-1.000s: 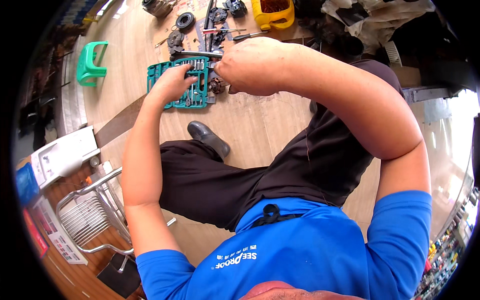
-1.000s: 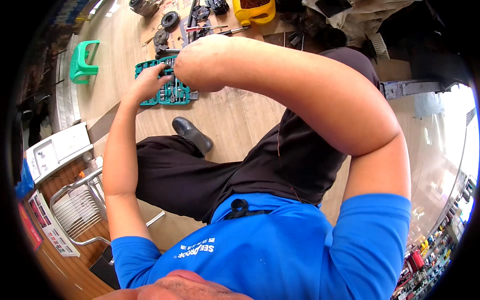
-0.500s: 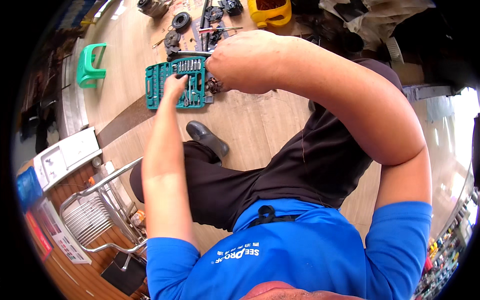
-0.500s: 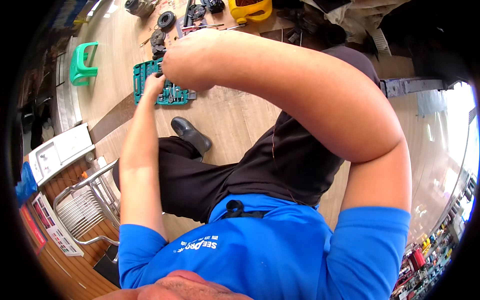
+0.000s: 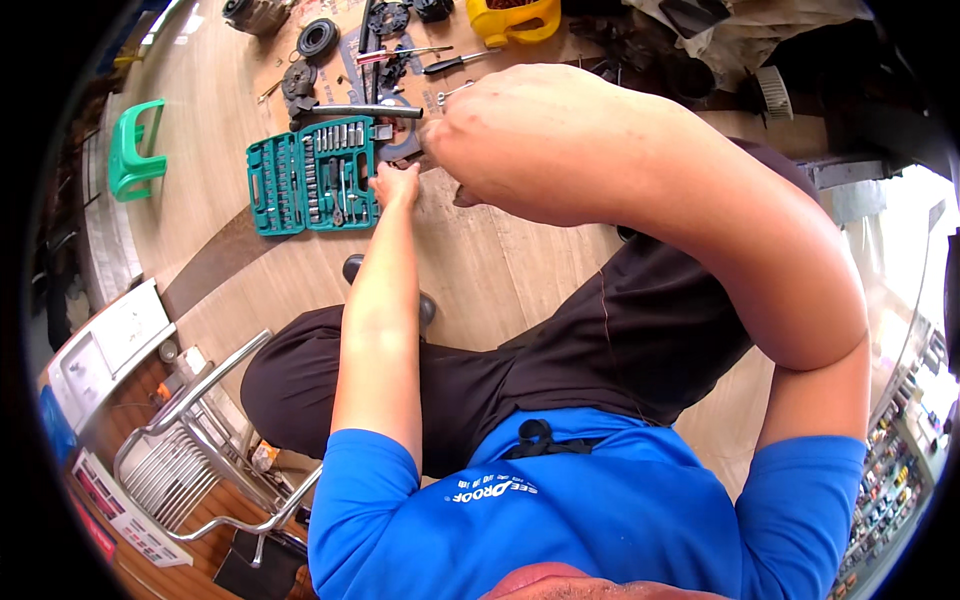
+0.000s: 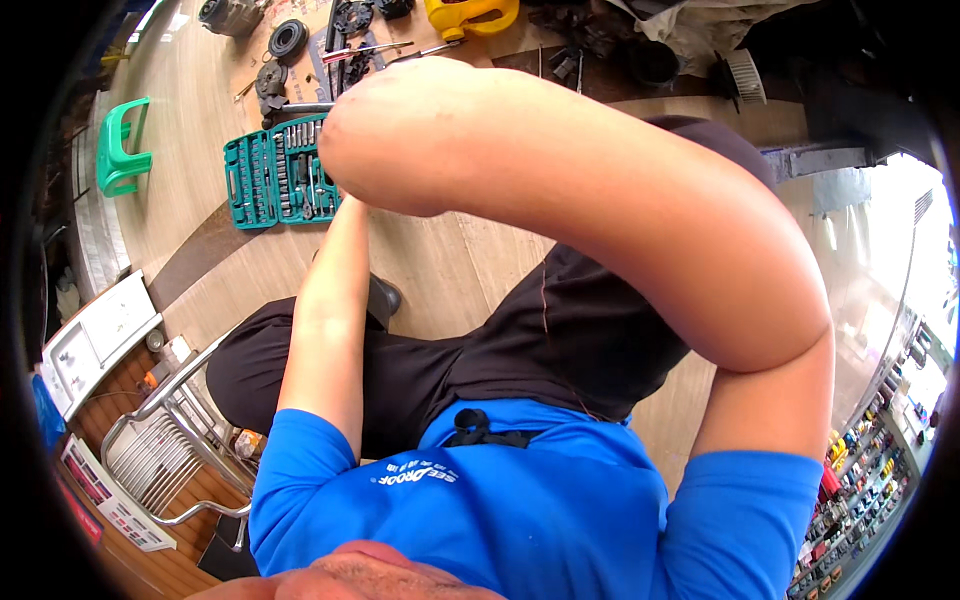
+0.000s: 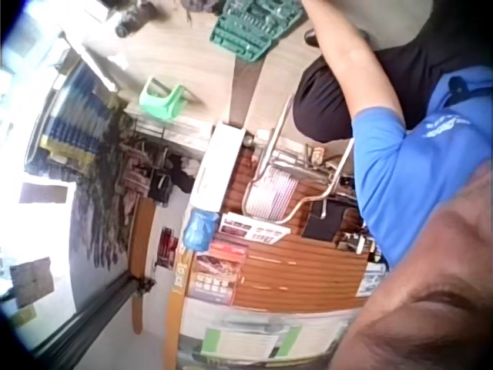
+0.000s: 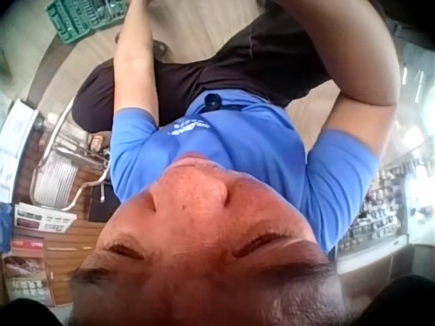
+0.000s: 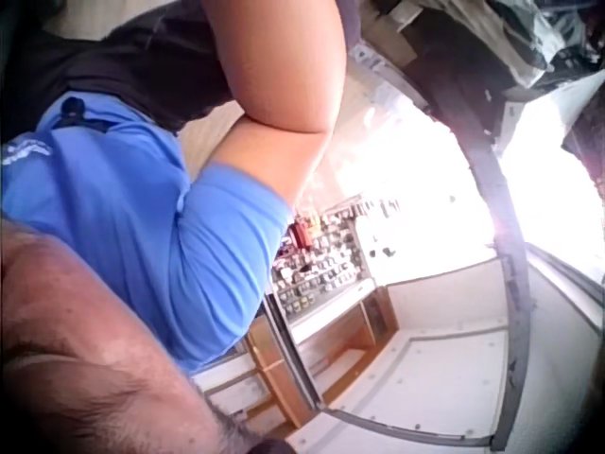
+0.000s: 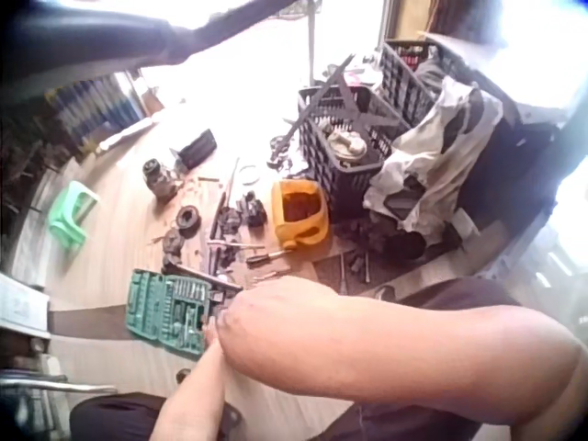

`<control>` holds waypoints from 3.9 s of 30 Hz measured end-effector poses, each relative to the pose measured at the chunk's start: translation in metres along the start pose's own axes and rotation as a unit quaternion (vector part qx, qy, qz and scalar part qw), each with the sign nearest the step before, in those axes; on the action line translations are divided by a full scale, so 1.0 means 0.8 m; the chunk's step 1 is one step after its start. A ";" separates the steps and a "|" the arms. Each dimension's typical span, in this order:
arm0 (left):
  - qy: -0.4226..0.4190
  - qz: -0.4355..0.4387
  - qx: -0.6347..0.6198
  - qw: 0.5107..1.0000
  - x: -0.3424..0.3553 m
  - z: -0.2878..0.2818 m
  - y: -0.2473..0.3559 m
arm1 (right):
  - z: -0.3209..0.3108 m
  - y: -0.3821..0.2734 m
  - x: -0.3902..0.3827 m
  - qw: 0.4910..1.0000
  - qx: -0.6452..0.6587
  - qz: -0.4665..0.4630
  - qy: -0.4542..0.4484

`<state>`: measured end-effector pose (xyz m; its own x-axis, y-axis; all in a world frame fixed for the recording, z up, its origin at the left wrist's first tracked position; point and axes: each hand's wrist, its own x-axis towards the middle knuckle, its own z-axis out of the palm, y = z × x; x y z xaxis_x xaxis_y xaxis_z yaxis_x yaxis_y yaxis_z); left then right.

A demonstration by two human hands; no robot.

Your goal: The person disassembles and handles the internal components of an electric motor while sitting on the floor, using pliers and a screwdriver to manipulate wires and parts.

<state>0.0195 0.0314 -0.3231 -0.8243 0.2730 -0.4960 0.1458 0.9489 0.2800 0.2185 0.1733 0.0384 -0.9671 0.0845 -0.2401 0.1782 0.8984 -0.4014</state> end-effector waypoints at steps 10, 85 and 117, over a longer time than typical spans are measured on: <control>0.005 0.068 0.010 0.998 0.016 0.012 -0.012 | 0.000 0.010 -0.004 0.999 0.009 0.016 -0.041; -0.056 0.420 -0.406 0.810 -0.259 -0.346 0.048 | 0.058 -0.069 0.041 0.900 0.399 0.007 0.178; -0.178 0.436 -0.361 0.805 -0.267 -0.368 0.026 | 0.055 -0.023 0.043 0.963 0.257 0.046 0.066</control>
<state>0.0376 -0.0537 0.0305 -0.3534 0.9353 -0.0203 0.1221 0.0676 0.9902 0.1900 0.1404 -0.0015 -0.9513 0.2381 -0.1957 0.2987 0.5557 -0.7759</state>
